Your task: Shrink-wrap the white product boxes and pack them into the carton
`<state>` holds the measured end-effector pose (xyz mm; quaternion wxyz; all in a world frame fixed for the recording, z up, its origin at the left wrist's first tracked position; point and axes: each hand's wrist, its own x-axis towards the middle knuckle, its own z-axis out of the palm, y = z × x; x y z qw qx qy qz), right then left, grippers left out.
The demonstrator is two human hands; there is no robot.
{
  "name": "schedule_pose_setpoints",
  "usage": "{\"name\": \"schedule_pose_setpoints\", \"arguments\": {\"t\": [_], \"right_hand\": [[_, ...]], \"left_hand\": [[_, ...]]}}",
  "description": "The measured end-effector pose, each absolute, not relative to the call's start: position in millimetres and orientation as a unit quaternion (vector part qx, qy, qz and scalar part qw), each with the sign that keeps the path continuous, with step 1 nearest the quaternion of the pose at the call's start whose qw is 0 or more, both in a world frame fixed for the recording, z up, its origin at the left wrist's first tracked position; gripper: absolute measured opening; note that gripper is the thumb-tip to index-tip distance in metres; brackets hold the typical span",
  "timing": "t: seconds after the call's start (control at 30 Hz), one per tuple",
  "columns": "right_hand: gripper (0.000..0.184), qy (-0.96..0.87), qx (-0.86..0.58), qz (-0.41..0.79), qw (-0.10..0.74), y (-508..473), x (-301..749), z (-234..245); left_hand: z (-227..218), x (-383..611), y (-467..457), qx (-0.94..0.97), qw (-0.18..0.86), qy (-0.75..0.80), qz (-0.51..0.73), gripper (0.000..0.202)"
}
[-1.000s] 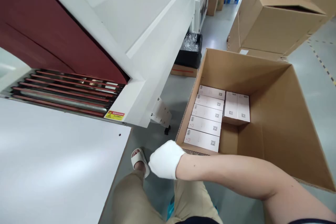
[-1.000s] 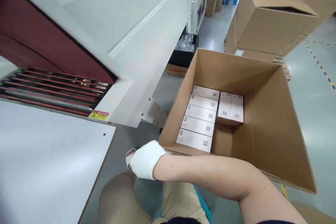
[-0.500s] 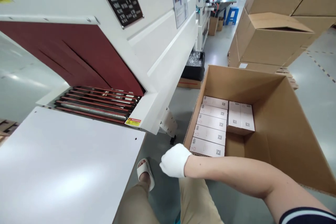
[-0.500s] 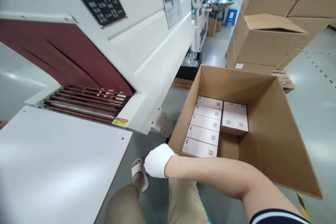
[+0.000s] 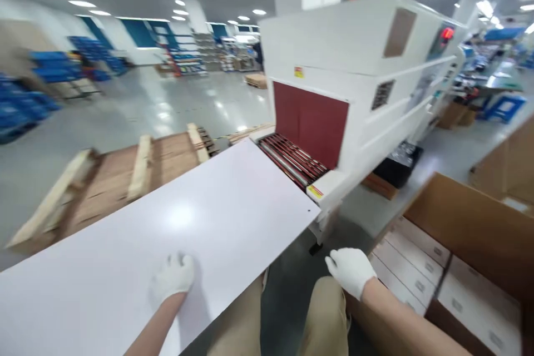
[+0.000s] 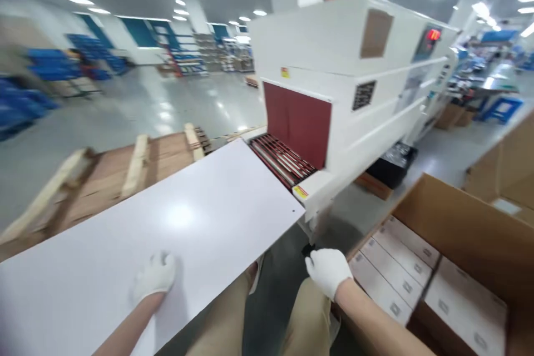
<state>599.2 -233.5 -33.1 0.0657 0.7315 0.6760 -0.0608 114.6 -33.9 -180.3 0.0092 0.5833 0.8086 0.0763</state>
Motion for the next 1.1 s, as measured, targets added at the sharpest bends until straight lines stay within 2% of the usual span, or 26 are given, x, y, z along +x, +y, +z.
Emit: {"name": "schedule_pose_setpoints", "arguments": {"t": [0.23, 0.37, 0.5, 0.57, 0.73, 0.9, 1.1], "right_hand": [[0.044, 0.677, 0.733, -0.044, 0.044, -232.0, 598.0, -43.8], [0.041, 0.708, 0.702, -0.061, -0.049, -234.4, 616.6, -34.6], [0.048, 0.662, 0.742, 0.011, -0.102, -235.0, 663.0, -27.1], [0.049, 0.632, 0.771, 0.035, -0.075, -235.8, 681.3, -27.3], [0.048, 0.631, 0.755, 0.116, 0.132, -232.6, 678.6, -31.2], [0.042, 0.618, 0.763, 0.104, 0.159, -217.8, 661.1, -26.9], [0.045, 0.592, 0.786, 0.071, 0.163, -214.2, 659.1, -24.1]], "left_hand": [[-205.6, 109.5, -28.8, 0.59, -0.003, 0.793, 0.15, 0.059], [-213.2, 102.3, -37.5, 0.605, -0.023, 0.779, 0.165, 0.057], [-215.5, 98.9, -40.3, 0.61, -0.047, 0.768, 0.186, 0.055], [-215.8, 99.1, -41.1, 0.611, -0.053, 0.765, 0.198, 0.054], [-215.2, 98.6, -45.5, 0.633, -0.061, 0.739, 0.222, 0.053], [-210.5, 97.1, -49.8, 0.65, -0.06, 0.719, 0.237, 0.054], [-206.2, 95.6, -53.9, 0.671, -0.013, 0.697, 0.252, 0.056]]}}
